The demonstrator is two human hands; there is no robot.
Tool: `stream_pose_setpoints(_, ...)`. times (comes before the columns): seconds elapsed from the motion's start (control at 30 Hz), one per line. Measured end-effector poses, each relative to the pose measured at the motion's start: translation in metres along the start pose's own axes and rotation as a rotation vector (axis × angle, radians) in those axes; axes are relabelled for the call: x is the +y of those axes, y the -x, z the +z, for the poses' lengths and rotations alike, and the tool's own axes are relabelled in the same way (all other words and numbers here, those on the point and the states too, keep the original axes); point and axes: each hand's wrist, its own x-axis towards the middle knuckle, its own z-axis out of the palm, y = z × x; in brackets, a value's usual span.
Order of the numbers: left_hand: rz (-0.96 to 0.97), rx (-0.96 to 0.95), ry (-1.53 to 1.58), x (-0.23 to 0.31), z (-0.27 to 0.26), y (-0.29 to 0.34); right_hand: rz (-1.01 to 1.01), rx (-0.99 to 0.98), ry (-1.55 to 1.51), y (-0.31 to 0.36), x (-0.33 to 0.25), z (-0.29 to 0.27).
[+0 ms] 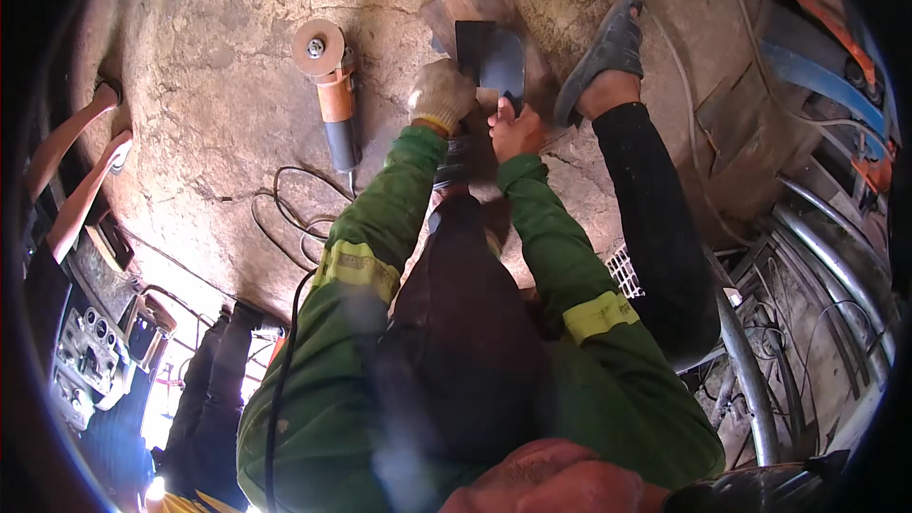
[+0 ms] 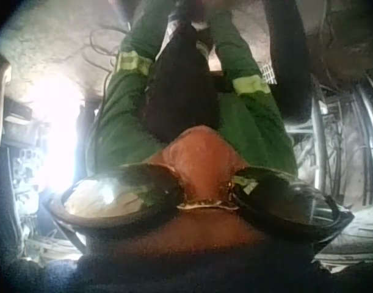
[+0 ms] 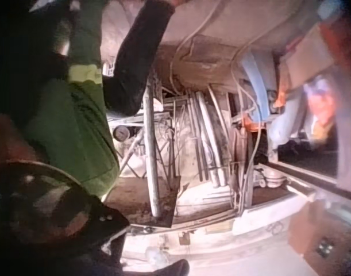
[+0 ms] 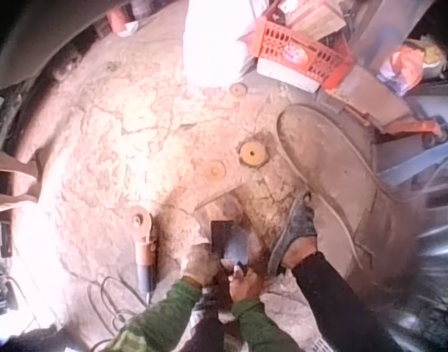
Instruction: The person uses a handheld angle grinder to cut a circular shape out of a metal plate while sitting on the floor, holding the metal piece by hand and with their foot.
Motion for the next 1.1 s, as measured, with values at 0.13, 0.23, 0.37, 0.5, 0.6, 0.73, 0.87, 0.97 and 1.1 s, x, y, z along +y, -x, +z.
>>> stream_pose_setpoints(0.13, -0.007, -0.052, -0.030, 0.013, 0.000, 0.010, -0.183, 0.046, 0.261, 0.036, -0.033, 0.004)
stream_pose_setpoints(0.23, 0.217, -0.012, -0.177, 0.002, 0.002, 0.011, -0.378, 0.079, 0.342, 0.030, -0.020, 0.016)
stream_pose_setpoints(0.37, -0.139, -0.053, 0.199, 0.010, -0.008, 0.009, 0.061, -0.198, -0.241, 0.021, -0.021, -0.012)
stream_pose_setpoints(0.5, -0.195, -0.093, 0.209, -0.002, -0.022, 0.011, 0.154, -0.345, -0.393, -0.001, -0.017, -0.030)
stream_pose_setpoints(0.6, -0.290, -0.135, 0.383, -0.040, -0.010, -0.009, 0.215, -0.453, -0.497, -0.004, -0.017, -0.019)
stream_pose_setpoints(0.73, -0.266, -0.029, 0.234, -0.028, 0.001, -0.009, 0.169, -0.398, -0.423, -0.008, -0.005, -0.017)
stream_pose_setpoints(0.87, 0.199, -0.007, -0.091, -0.008, -0.010, 0.008, 0.127, -0.196, -0.086, 0.009, -0.014, -0.008)
stream_pose_setpoints(0.97, 0.153, 0.069, 0.097, -0.004, 0.016, 0.009, -0.062, -0.081, 0.119, 0.024, -0.019, 0.008)
stream_pose_setpoints(1.1, -0.005, -0.013, 0.215, 0.003, 0.024, 0.009, -0.387, -0.011, 0.208, 0.026, -0.014, 0.001)
